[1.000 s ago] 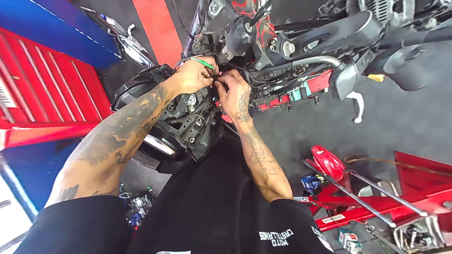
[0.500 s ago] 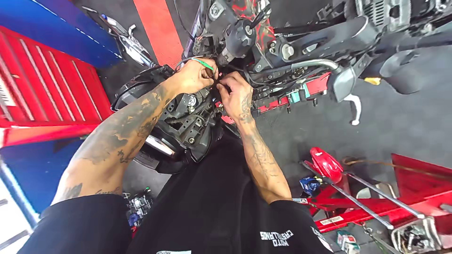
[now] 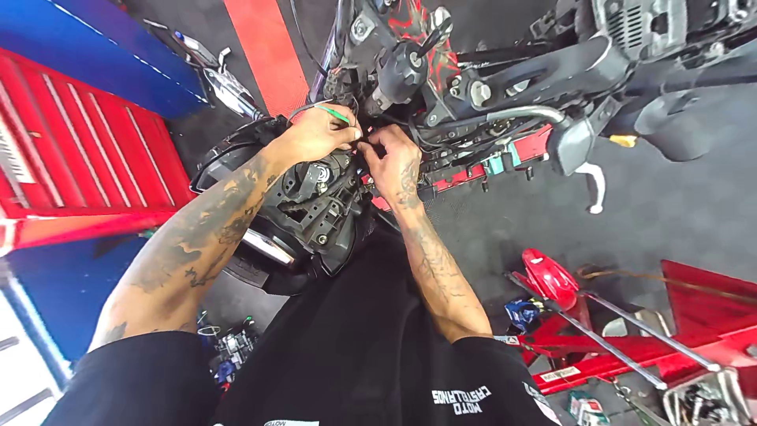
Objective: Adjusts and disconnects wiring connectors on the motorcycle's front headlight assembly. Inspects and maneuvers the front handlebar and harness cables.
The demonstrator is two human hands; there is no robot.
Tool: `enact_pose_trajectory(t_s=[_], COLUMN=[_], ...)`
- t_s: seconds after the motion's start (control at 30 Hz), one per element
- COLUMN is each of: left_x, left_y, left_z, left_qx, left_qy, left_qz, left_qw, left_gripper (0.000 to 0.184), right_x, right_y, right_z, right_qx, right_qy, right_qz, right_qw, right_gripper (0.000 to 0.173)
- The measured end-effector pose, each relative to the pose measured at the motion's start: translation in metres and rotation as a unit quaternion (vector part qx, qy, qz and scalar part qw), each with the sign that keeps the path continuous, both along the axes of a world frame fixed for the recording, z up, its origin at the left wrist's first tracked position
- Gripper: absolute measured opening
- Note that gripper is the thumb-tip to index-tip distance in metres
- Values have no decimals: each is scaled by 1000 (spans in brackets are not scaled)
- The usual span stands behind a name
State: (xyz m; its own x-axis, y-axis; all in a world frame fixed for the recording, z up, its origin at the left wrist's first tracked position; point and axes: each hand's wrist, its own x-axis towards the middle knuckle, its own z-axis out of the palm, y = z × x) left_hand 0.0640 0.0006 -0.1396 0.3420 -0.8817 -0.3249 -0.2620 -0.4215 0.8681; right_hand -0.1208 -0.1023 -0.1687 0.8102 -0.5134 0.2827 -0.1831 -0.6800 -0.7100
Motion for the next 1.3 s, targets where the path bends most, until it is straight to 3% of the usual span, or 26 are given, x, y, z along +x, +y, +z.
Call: enact_pose_trajectory(t_s=[0.23,0.37,0.73,1.03,1.3], left_x=[2,-5,-8,-9,-11], left_y=[-11,-11,-2,4,-2], left_z=[27,23,11,8,9], left_qx=[164,164,107,52,88], left_qy=[-82,-139,-118,-97,-92], left_qz=[-17,3,34,31,60], left_qw=[983,977,987,993,990], left_gripper=[32,33,32,23,28], right_x=[7,7,2,15,20], right_y=[10,10,5,7,8], right_z=[-15,-15,-6,7,3], right_qx=[-100,-117,-55,-14,-24], right_qy=[-33,-35,-14,47,54], right_qz=[28,38,51,-40,-54], right_qw=[994,992,997,998,997], right_gripper=[7,8,3,8,11])
